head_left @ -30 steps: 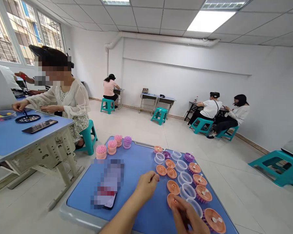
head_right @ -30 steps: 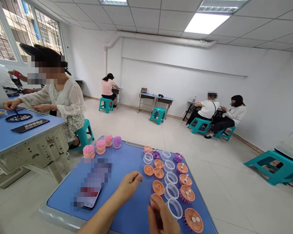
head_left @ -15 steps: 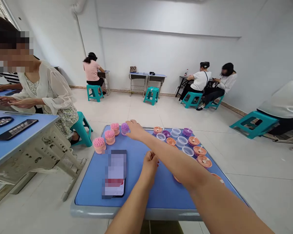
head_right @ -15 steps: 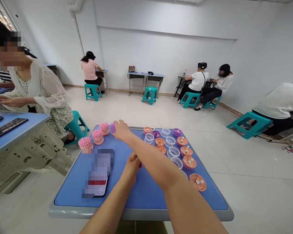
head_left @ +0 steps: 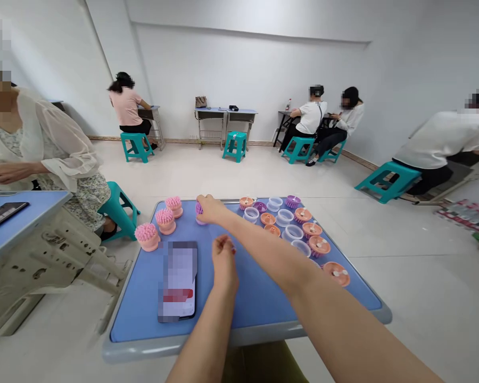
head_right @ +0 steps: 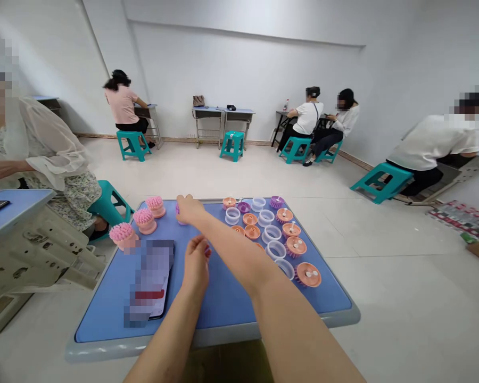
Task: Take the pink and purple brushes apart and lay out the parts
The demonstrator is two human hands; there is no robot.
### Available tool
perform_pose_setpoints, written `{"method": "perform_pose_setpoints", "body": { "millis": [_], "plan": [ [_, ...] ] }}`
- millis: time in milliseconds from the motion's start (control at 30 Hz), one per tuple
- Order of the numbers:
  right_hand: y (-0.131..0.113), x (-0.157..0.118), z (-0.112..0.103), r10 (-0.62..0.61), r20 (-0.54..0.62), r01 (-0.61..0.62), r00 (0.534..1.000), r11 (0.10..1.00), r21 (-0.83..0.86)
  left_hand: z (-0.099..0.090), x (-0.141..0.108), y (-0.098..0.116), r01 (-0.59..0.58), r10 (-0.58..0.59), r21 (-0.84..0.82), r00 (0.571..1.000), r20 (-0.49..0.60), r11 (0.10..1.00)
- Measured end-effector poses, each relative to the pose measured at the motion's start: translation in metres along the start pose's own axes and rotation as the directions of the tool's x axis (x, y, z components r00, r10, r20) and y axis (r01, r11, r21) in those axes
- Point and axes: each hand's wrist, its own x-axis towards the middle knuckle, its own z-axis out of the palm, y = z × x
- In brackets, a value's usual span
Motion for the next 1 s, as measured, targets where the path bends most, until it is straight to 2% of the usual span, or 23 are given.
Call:
{"method": "perform_pose_setpoints", "body": {
  "millis": [100, 167, 200, 267, 333, 367, 433, 533, 633, 700, 800, 867, 900, 933, 1000],
  "plan": [
    [0.011, -0.039, -0.014, 0.011, -0.079, -0.009, 0.997, 1.000, 0.023, -0.003, -0.004, 0.011, -0.042, 0.030, -0.073, 0.988, -0.153, 0.996],
    [0.021, -0.070, -0.023, 0.018, -0.150, -0.008, 0.988, 0.998, 0.068, -0.002, -0.011, 0.020, -0.114, 0.090, -0.125, 0.980, -0.179, 0.986],
    [0.026, -0.087, -0.026, 0.030, -0.216, 0.007, 0.976, 0.986, 0.167, -0.001, -0.015, 0.024, -0.165, 0.141, -0.144, 0.976, -0.168, 0.976],
    [0.037, -0.119, -0.030, 0.095, -0.276, 0.024, 0.956, 0.917, 0.399, 0.000, -0.023, 0.030, -0.257, 0.251, -0.119, 0.966, -0.067, 0.959],
    [0.049, -0.149, -0.031, 0.180, -0.156, -0.025, 0.971, 0.728, 0.685, 0.002, -0.031, 0.033, -0.307, 0.305, -0.011, 0.941, 0.143, 0.952],
    [0.054, -0.163, -0.030, 0.204, -0.112, -0.040, 0.972, 0.620, 0.783, 0.003, -0.035, 0.034, -0.332, 0.307, 0.054, 0.913, 0.269, 0.942],
    [0.064, -0.187, -0.028, 0.256, -0.070, -0.052, 0.964, 0.442, 0.896, 0.005, -0.041, 0.034, -0.426, 0.308, 0.156, 0.820, 0.483, 0.891],
    [0.078, -0.215, -0.027, 0.299, -0.039, -0.055, 0.954, 0.300, 0.952, 0.007, -0.046, 0.031, -0.653, 0.368, 0.263, 0.662, 0.653, 0.710],
    [0.086, -0.233, -0.026, 0.272, 0.000, -0.071, 0.962, 0.252, 0.965, 0.009, -0.048, 0.026, -0.863, 0.462, 0.281, 0.470, 0.752, 0.419],
    [0.087, -0.240, -0.023, 0.219, 0.017, -0.070, 0.976, 0.236, 0.969, 0.009, -0.049, 0.023, -0.937, 0.531, 0.251, 0.345, 0.774, 0.243],
    [0.085, -0.245, -0.015, 0.162, -0.011, -0.027, 0.987, 0.232, 0.972, 0.009, -0.050, 0.018, -0.972, 0.618, 0.225, 0.216, 0.756, 0.063],
    [0.083, -0.247, -0.008, 0.167, -0.044, 0.002, 0.985, 0.242, 0.970, 0.009, -0.051, 0.016, -0.975, 0.643, 0.224, 0.177, 0.745, 0.010],
    [0.082, -0.248, -0.004, 0.177, -0.057, 0.011, 0.983, 0.255, 0.967, 0.009, -0.051, 0.015, -0.974, 0.643, 0.227, 0.175, 0.746, 0.002],
    [0.081, -0.250, -0.001, 0.187, -0.082, 0.025, 0.979, 0.288, 0.957, 0.009, -0.051, 0.015, -0.972, 0.635, 0.235, 0.188, 0.749, 0.011],
    [0.080, -0.254, 0.003, 0.191, -0.191, 0.091, 0.963, 0.435, 0.896, 0.009, -0.052, 0.017, -0.960, 0.595, 0.265, 0.266, 0.759, 0.090]
  ]
}}
